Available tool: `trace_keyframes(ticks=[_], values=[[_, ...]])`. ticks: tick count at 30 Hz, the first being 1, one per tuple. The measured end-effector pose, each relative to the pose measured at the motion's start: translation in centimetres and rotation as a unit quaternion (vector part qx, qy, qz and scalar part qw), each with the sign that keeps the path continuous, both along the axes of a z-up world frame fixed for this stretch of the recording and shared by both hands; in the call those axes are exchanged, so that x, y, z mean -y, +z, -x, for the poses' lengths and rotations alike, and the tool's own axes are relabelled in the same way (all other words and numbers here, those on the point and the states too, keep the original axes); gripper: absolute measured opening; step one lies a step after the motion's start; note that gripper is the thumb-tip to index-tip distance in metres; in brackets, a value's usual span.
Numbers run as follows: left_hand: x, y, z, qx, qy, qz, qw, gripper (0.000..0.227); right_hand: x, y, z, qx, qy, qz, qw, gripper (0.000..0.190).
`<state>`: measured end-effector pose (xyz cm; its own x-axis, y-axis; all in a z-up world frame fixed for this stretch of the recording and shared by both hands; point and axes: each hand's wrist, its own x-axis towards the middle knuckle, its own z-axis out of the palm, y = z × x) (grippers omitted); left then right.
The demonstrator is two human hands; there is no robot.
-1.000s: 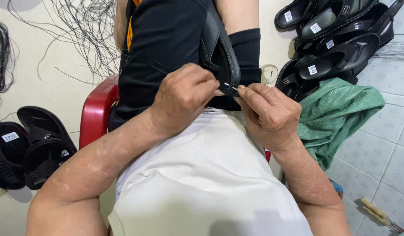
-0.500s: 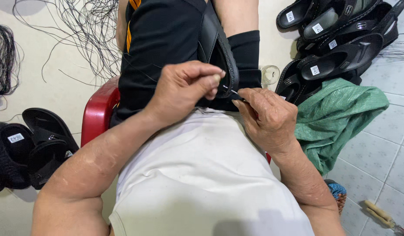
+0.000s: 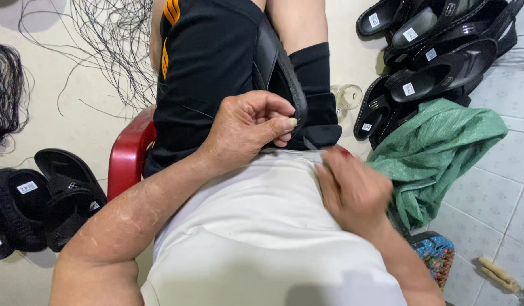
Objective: The person sits on a red chair and sews a black sandal held between their legs. They use a needle and thread to stitch the sandal strap repeatedly, pulling the thread through the material with both hands.
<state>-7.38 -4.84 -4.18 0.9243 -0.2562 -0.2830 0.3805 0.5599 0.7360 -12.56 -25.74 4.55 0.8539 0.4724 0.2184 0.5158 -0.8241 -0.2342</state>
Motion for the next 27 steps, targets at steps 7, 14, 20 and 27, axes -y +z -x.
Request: trace_keyframes(ticks=[7,14,20,27], values=[[-1.4,0.8,-0.8,0.048,0.033,-0.027,0.998,0.032,-0.3,-1.4,0.4,-0.113,-0.067,-0.177,0.975,0.023],[-2.9,2.0,0.4,0.127,0.038,-0.180,0.975,0.015,-2.3,-3.7,-1.5,-0.054,-0.090,-0.286,0.952,0.030],[-2.2,1.9,-0.2,0.258,0.013,-0.283,0.924,0.007,-3.2,-4.5,-3.0,-0.309,-0.071,-0.474,0.822,0.017],[-2.5,1.8,-0.3,0.231,0.074,-0.304,0.921,0.013,-0.9,-5.0,-1.4,-0.299,-0.107,-0.562,0.764,0.021]])
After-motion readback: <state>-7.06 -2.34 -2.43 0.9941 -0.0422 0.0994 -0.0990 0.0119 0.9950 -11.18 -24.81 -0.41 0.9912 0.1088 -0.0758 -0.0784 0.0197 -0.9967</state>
